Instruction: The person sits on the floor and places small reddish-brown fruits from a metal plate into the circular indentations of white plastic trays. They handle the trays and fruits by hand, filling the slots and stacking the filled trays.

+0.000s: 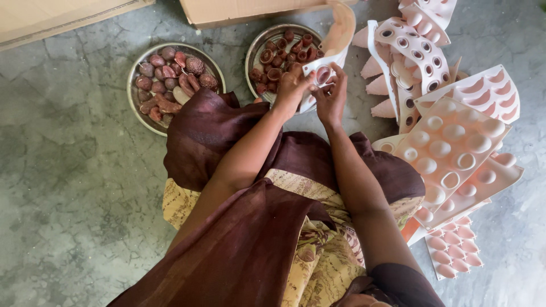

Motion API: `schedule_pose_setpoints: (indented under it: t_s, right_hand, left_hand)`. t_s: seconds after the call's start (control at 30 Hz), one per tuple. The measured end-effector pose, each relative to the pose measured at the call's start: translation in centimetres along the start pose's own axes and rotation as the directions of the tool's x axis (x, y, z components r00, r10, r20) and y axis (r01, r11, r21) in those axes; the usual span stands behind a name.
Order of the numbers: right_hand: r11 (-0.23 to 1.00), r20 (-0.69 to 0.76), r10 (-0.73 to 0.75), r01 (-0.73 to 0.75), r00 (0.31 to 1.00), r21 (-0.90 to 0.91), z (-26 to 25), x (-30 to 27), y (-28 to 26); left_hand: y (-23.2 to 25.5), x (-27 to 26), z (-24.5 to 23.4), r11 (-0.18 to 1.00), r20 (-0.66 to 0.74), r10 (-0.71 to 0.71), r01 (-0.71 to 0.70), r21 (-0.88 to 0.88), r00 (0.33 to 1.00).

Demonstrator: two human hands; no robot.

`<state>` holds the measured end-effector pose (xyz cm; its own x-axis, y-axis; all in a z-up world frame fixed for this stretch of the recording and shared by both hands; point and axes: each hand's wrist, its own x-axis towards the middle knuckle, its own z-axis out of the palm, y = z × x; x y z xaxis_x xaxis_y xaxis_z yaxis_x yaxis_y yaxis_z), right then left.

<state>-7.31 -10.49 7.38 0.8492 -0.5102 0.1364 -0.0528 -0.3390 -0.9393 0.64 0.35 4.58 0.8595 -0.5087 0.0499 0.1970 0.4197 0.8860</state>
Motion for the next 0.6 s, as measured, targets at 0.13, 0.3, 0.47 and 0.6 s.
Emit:
schedule_pose_setpoints:
  t_s: [0.13,0.3,0.47,0.6]
  right_hand:
    - [0.997,-0.029,0.050,-0.048,0.998,0.064,-0.4,0.5,-0.1]
    - [0.896,0.041,0.240,-0.238,0.970,0.374,-0.9,1.0,1.3]
    - [0.834,0.137,0.259,-0.293,0.956,0.468,-0.2,0.9,2.5]
    - [0.917,0.043,0.247,-0.248,0.968,0.313,0.3,0.4,1.9]
  left_hand:
    - [-1.2,-0.7,1.0,0.969,-0.077,-0.076,0.092,0.229,0.994]
    - [-1.4,-0.2,0.7,0.956,-0.169,-0.200,0.230,0.180,0.965]
    - [-1.1,-0.1,0.0,0.969,-0.255,-0.188,0.222,0.112,0.948]
    - [-1.0,0.4,-0.4,0.958,-0.337,-0.264,0.287,0.020,0.904]
